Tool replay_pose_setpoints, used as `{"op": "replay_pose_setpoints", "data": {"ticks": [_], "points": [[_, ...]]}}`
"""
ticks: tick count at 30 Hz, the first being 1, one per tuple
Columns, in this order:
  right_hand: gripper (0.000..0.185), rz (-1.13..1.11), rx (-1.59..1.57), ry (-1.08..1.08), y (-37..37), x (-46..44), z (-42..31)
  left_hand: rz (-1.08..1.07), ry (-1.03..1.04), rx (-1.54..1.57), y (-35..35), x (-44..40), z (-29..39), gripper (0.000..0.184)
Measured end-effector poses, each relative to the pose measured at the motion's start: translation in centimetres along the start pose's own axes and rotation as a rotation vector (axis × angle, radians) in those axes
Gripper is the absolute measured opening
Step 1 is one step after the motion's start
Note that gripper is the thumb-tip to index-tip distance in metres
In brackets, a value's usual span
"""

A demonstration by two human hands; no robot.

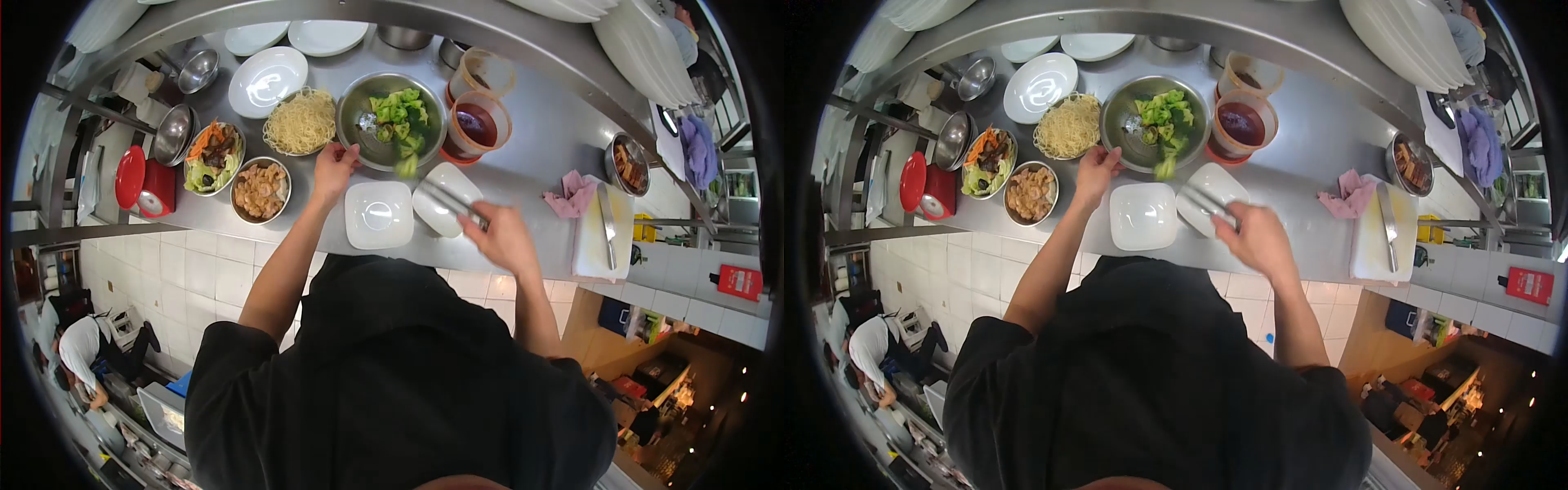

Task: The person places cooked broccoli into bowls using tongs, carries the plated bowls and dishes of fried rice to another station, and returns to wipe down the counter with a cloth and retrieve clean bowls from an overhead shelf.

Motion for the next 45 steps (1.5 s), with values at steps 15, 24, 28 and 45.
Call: {"op": "replay_pose_setpoints", "data": {"ticks": [15, 24, 28, 45], "points": [[0.036, -0.072, 0.429, 0.187, -2.1, -10.6, -1.4, -0.051, 0.010, -0.245, -1.4, 6.9, -1.9, 0.036], [0.029, -0.185, 0.384, 0.011, -2.9, -1.4, -5.7, 0.009, -0.009, -0.361, -0.8, 12.8, -2.3, 0.042], [0.030, -0.204, 0.549, -0.027, 7.7, -4.5, -2.3, -0.043, 0.039, -0.451, 0.8, 12.4, -2.1, 0.040], [0.033, -0.020, 0.483, 0.054, -0.7, -9.5, -4.0, -0.123, -0.097, -0.355, 0.1, 12.3, -3.3, 0.048]]}}
Point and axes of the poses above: each hand's wrist, its own x-axis away from the middle knuckle, its own y-axis out of the palm, z = x × y, the point moved 8 cm from there along -x, towards the middle knuckle, and after that the axes turned 12 degrees about -z, right-handed, at the moved point
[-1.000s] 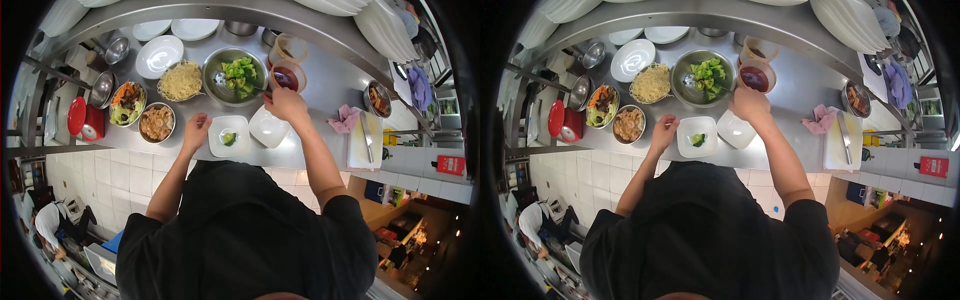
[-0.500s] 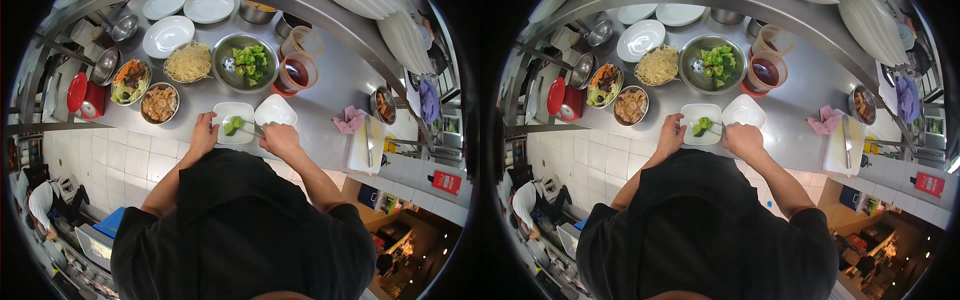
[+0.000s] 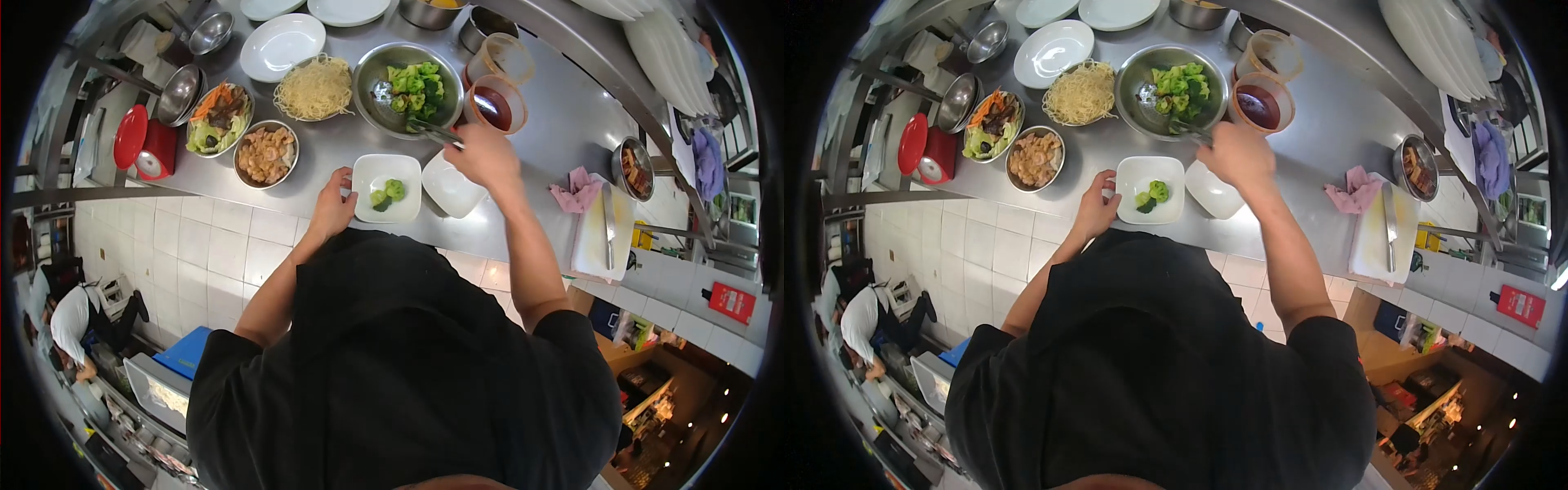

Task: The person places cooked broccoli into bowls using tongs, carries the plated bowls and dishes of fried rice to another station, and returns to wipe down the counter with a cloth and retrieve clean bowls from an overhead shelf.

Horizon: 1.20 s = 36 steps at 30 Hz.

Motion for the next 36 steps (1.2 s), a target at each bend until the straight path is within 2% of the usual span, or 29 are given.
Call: {"op": "replay_pose_setpoints", "data": {"ticks": [2, 3, 5, 6, 8, 10, 11, 13, 14, 16, 17, 19, 22, 27, 29, 33, 36], "points": [[0.031, -0.068, -0.224, -0.024, -1.1, 3.4, 0.4, -0.009, -0.020, 0.029, 0.0, 0.1, -0.6, 0.048], [0.031, -0.077, -0.219, -0.034, -0.4, 4.6, 0.0, -0.033, -0.053, 0.116, 0.2, 0.3, -1.0, 0.048], [0.031, -0.134, -0.388, -0.112, 1.5, 6.2, -0.6, -0.055, -0.076, 0.201, 0.3, 0.3, -1.5, 0.048], [0.034, -0.190, -0.503, -0.130, 4.8, 5.4, -0.7, -0.060, -0.093, 0.240, 0.6, 0.2, -2.2, 0.047], [0.041, -0.203, -0.352, -0.134, 9.7, 3.3, -1.7, -0.073, -0.100, 0.275, 1.1, 0.1, -3.0, 0.047], [0.042, -0.209, -0.367, -0.045, 10.2, 3.2, -2.0, -0.056, -0.080, 0.318, 1.1, 0.0, -3.2, 0.046], [0.042, -0.200, -0.363, -0.054, 8.9, 3.1, -1.7, -0.047, -0.072, 0.316, 0.9, -0.2, -2.9, 0.046], [0.042, 0.049, -0.408, -0.109, 3.5, 4.3, -0.7, -0.044, -0.077, 0.256, 0.8, 0.2, -2.6, 0.044], [0.042, 0.058, -0.412, -0.106, 1.8, 4.1, -0.8, -0.048, -0.071, 0.249, 0.7, 0.2, -2.5, 0.044], [0.038, 0.076, -0.276, 0.038, -1.2, 2.5, 0.2, -0.080, -0.086, 0.210, 0.9, 0.0, -2.3, 0.043], [0.038, 0.079, -0.276, 0.041, -0.9, 0.8, 0.3, -0.083, -0.083, 0.208, 1.0, 0.0, -2.3, 0.043], [0.036, -0.021, -0.049, 0.110, 2.3, -3.0, 0.5, -0.052, -0.073, 0.205, 0.8, -0.1, -2.2, 0.042], [0.035, 0.036, -0.051, 0.112, 2.7, -2.9, 0.4, -0.099, -0.121, 0.164, 0.7, 0.0, -1.9, 0.045], [0.028, 0.085, -0.095, 0.120, -2.1, 4.7, 1.5, -0.066, -0.107, 0.233, 0.6, 0.3, -1.8, 0.042], [0.027, 0.152, -0.037, -0.023, -2.8, 7.3, 0.5, -0.024, -0.060, 0.226, 0.4, 0.2, -1.8, 0.039], [0.028, 0.039, 0.086, -0.147, 1.8, 8.7, -1.1, -0.014, -0.055, 0.223, 0.1, -0.2, -1.8, 0.038], [0.029, -0.003, 0.161, -0.092, 6.4, 6.9, -1.6, -0.008, -0.046, 0.245, 0.3, -0.4, -2.3, 0.037]]}}
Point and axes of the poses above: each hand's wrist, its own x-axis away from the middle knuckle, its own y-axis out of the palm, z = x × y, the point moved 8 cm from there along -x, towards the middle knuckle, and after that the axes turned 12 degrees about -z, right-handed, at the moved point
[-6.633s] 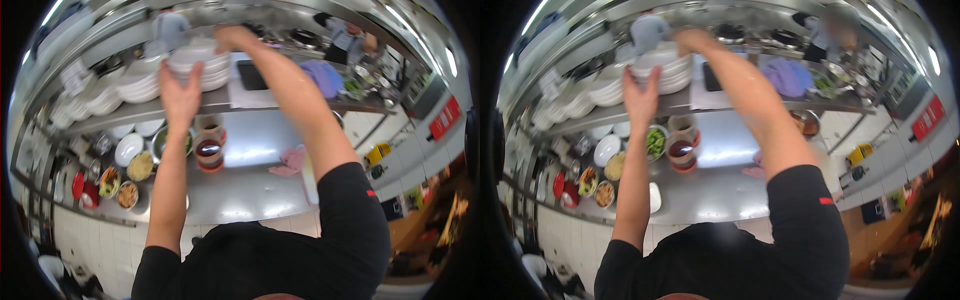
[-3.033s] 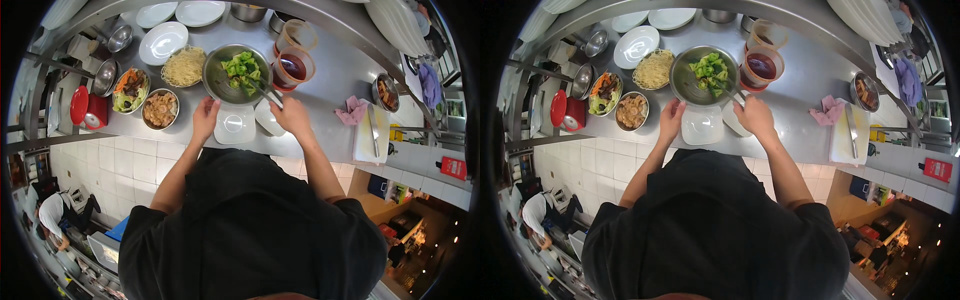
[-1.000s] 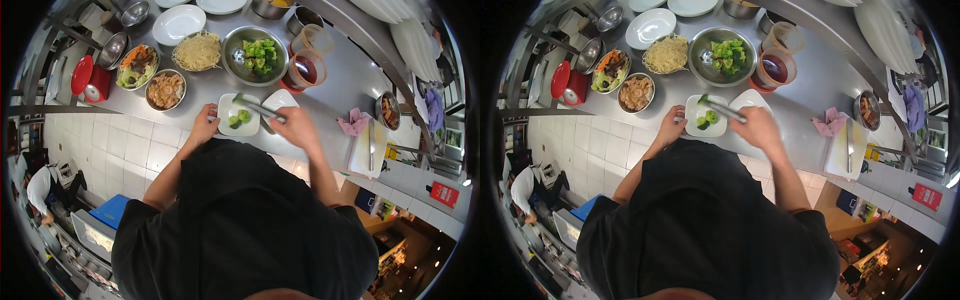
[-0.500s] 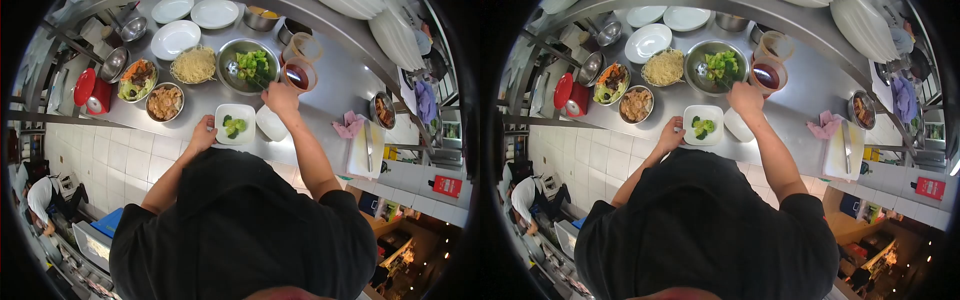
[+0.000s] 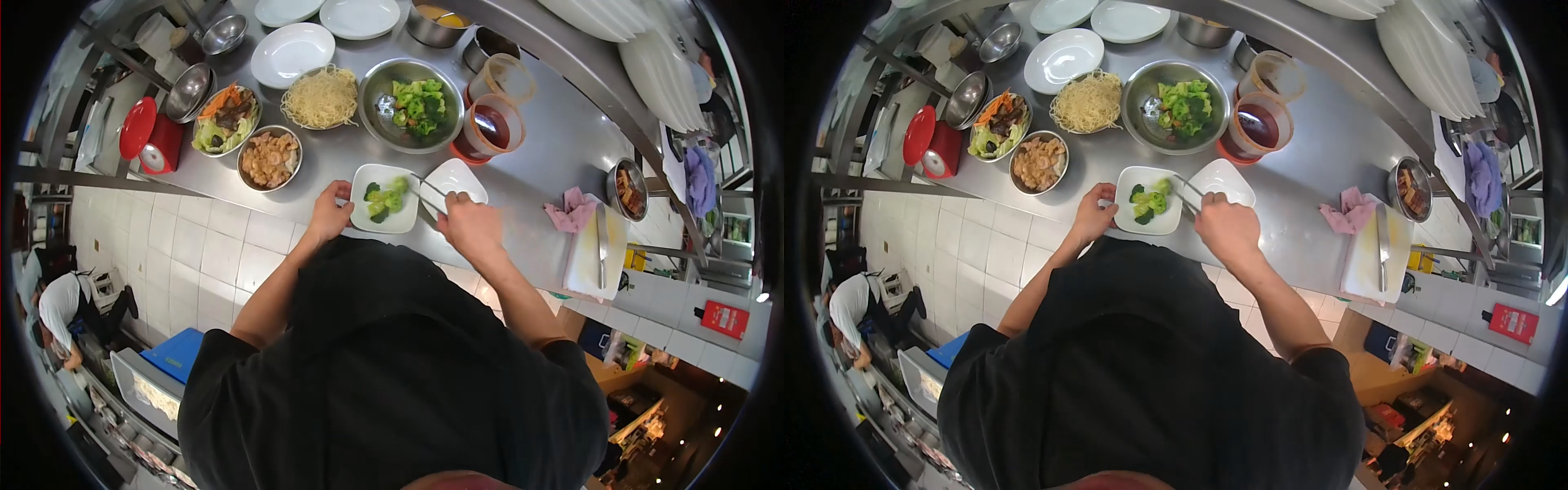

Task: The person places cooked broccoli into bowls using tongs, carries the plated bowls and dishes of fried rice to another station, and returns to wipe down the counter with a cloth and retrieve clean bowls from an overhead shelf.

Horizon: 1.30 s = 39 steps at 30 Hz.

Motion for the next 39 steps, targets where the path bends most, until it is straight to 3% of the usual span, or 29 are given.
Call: {"op": "replay_pose_setpoints", "data": {"ticks": [2, 4, 7, 11, 15, 18, 22, 24, 28, 32, 34, 36, 39], "points": [[0.030, 0.020, -0.023, -0.030, -1.2, 0.4, 0.3, 0.002, -0.010, -0.037, -0.3, -0.3, 0.5, 0.036], [0.031, 0.186, -0.144, -0.039, -4.1, 1.4, 1.4, 0.008, -0.010, -0.042, -0.3, -0.2, 0.8, 0.036], [0.033, 0.201, -0.211, 0.101, -7.8, -0.8, 3.6, -0.003, -0.021, -0.072, -0.3, -0.3, 0.9, 0.037], [0.034, 0.153, -0.216, 0.248, -6.1, -8.7, 5.7, 0.029, 0.002, -0.097, -0.2, -0.1, 1.0, 0.035], [0.037, 0.112, -0.248, 0.295, -4.9, -9.7, 6.2, 0.062, -0.012, -0.074, -0.3, 0.0, 0.8, 0.033], [0.038, 0.253, -0.322, 0.202, -6.4, -6.4, 6.8, 0.041, -0.005, -0.100, -0.2, -0.1, -0.1, 0.033], [0.038, 0.097, -0.541, 0.066, -7.2, -1.0, 5.3, 0.090, 0.058, -0.007, -0.3, 0.6, 0.1, 0.028], [0.037, -0.060, -0.660, -0.052, -5.0, 0.2, 2.7, 0.067, -0.001, 0.291, -0.3, 0.4, -1.2, 0.025], [0.037, -0.157, -0.415, -0.113, 3.7, -1.6, -2.3, -0.005, -0.072, 0.434, -0.2, 0.2, -2.7, 0.024], [0.039, -0.061, -0.447, -0.054, -0.3, -0.9, -0.7, -0.003, -0.066, 0.280, -0.3, 0.2, -1.6, 0.025], [0.042, 0.061, -0.430, 0.037, -4.7, -1.6, 3.1, -0.009, -0.051, 0.238, -0.2, 0.4, -1.3, 0.025], [0.036, 0.033, -0.343, 0.223, -7.1, -4.0, 5.2, 0.015, -0.043, 0.145, -0.3, 0.4, -0.9, 0.027], [0.038, 0.092, -0.237, 0.271, -6.4, -9.1, 6.3, 0.019, -0.034, 0.142, -0.2, 0.5, -0.7, 0.029]]}}
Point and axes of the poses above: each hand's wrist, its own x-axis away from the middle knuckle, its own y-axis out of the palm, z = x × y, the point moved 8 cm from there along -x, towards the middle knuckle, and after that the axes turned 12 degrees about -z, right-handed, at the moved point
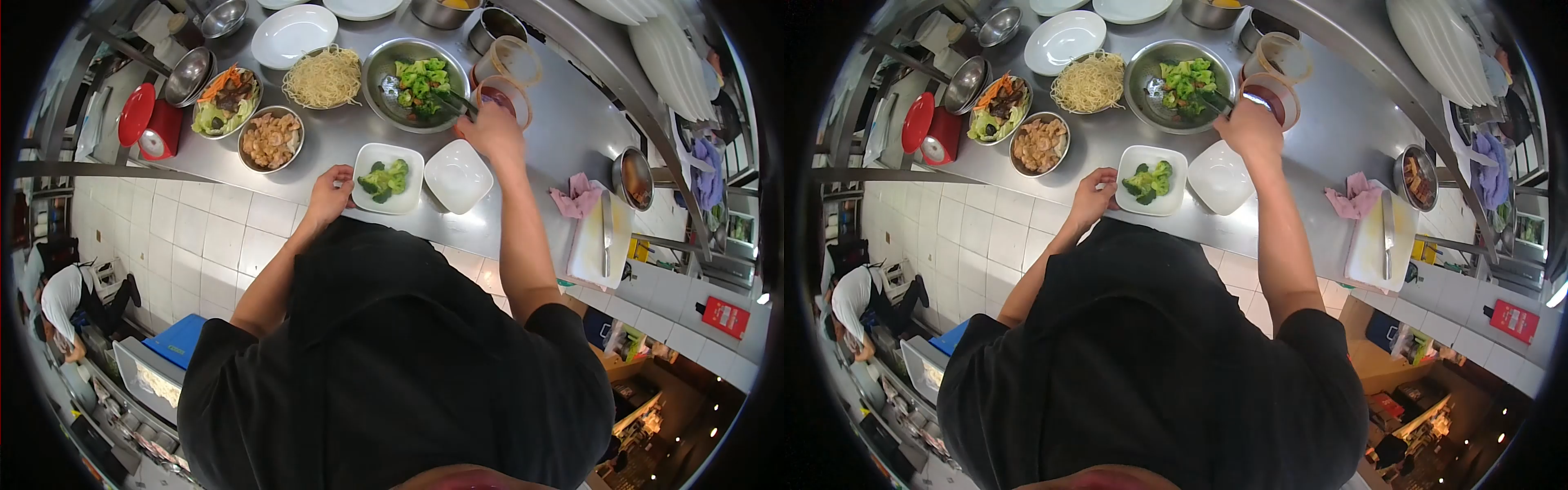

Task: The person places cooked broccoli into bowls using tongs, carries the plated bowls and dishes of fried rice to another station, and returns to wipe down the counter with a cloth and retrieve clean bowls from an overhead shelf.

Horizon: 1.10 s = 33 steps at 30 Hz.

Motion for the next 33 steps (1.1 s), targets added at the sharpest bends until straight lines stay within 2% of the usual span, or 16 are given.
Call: {"op": "replay_pose_setpoints", "data": {"ticks": [4, 7, 9, 10, 12, 15, 18, 21, 23, 25, 28, 29, 31, 33], "points": [[0.040, -0.060, 0.023, 0.042, 1.6, -2.1, 0.3, -0.006, 0.017, -0.043, -0.2, -0.1, -0.1, 0.031], [0.040, 0.028, -0.013, -0.012, -0.6, 1.4, 2.0, -0.031, -0.006, -0.048, 0.2, 0.4, -0.3, 0.037], [0.038, -0.007, -0.274, -0.176, -1.6, 3.7, 3.1, -0.031, -0.004, -0.058, 0.3, 0.4, -0.3, 0.038], [0.038, -0.017, -0.271, -0.179, -1.2, 4.8, 3.5, -0.026, -0.012, -0.051, 0.3, 0.4, -0.4, 0.038], [0.034, -0.144, -0.684, -0.147, 0.9, 6.8, 4.6, -0.007, 0.060, -0.079, 0.2, 0.4, 0.2, 0.035], [0.025, -0.495, -1.238, 0.044, 8.4, 9.2, 4.4, -0.001, 0.017, -0.063, 0.2, 0.5, 0.2, 0.036], [0.035, -0.667, -1.408, 0.241, 14.4, 10.3, 2.0, -0.029, -0.018, -0.074, 0.3, 0.5, 0.0, 0.036], [0.039, -0.702, -1.379, 0.273, 16.2, 9.6, 0.5, -0.037, -0.010, -0.102, 0.3, 0.3, 0.1, 0.035], [0.041, -0.711, -1.372, 0.260, 14.6, 9.8, 0.7, -0.046, -0.029, -0.092, 0.3, 0.3, 0.2, 0.035], [0.040, -0.610, -1.155, 0.214, 11.3, 9.9, 2.4, -0.055, -0.042, -0.077, 0.4, 0.1, 0.1, 0.035], [0.041, -0.395, -0.927, -0.042, 5.0, 8.7, 3.3, -0.039, -0.016, -0.065, 0.4, 0.1, -0.2, 0.035], [0.041, -0.395, -0.926, -0.041, 4.4, 7.9, 3.5, -0.039, -0.018, -0.062, 0.4, 0.3, 0.0, 0.035], [0.043, -0.068, -0.324, -0.233, 0.6, 5.5, 2.5, -0.039, -0.020, -0.060, 0.4, 0.3, -0.1, 0.035], [0.042, -0.036, -0.234, -0.167, 1.3, 2.3, 2.1, -0.011, 0.009, -0.054, 0.2, 0.1, -0.4, 0.034]]}}
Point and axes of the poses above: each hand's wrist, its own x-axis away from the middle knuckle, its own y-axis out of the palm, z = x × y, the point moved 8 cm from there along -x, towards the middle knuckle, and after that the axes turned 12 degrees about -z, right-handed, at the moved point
